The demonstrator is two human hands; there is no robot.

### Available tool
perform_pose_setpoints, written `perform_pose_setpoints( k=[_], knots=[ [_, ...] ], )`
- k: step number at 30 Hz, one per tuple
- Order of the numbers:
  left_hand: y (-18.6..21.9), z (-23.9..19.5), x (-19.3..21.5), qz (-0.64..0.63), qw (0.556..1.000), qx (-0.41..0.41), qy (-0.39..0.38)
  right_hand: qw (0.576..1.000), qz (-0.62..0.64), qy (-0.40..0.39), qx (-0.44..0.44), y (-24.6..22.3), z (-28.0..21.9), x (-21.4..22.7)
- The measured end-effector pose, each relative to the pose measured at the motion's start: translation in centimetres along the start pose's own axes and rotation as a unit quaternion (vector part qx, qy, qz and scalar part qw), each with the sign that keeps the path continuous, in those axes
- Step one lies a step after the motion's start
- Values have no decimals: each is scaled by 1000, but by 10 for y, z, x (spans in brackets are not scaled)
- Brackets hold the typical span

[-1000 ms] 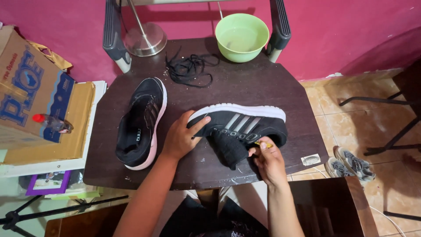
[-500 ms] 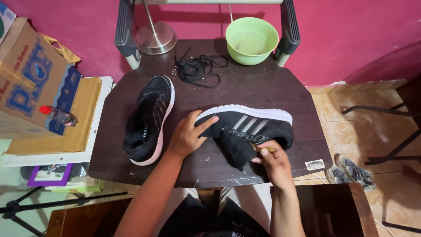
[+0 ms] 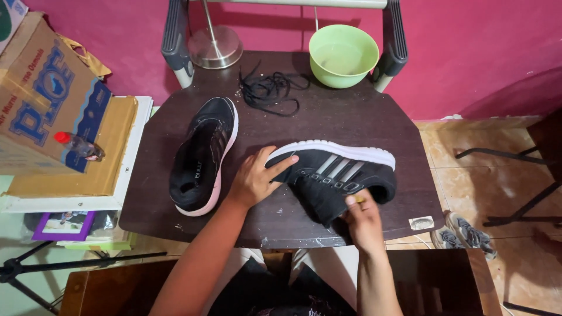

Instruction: The person scrubs the interior and exterior of a black sneaker using a toothbrush dipped in water from a green bowl. They repeatedly dip the brush, scrub the shoe, and reposition it on the table while the other shoe remains nearby.

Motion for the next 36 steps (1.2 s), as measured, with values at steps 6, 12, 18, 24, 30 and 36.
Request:
perform_pose_setpoints(
  k=[6,12,18,24,30,36],
  knots=[
    [-4,0,-3,-12,1000,11,-12,992,123,23,24,-66,3,-32],
    [-3,0,-3,-1,1000,11,-15,997,73,20,33,-80,-1,-37],
    [-6,-4,-4,-7,1000,14,-15,999,-52,0,5,-24,8,-5],
    [-15,-8,-14,0,1000,21,-15,1000,-4,2,20,-26,8,-26],
    [-12,-5,-11,-3,999,39,-21,997,4,51,63,-98,-6,-29],
    [-13,-9,-14,8,999,36,-6,980,-185,-40,58,-102,-17,-36]
  ],
)
Point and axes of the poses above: each hand's wrist, its own z-axis towards the middle knuckle, its own x-axis out of the back of the hand, y = z × x, the point moved 8 cm from there along z, towards the middle knuckle, and after that the axes turned 7 degrees about -z, right-handed, at the moved point
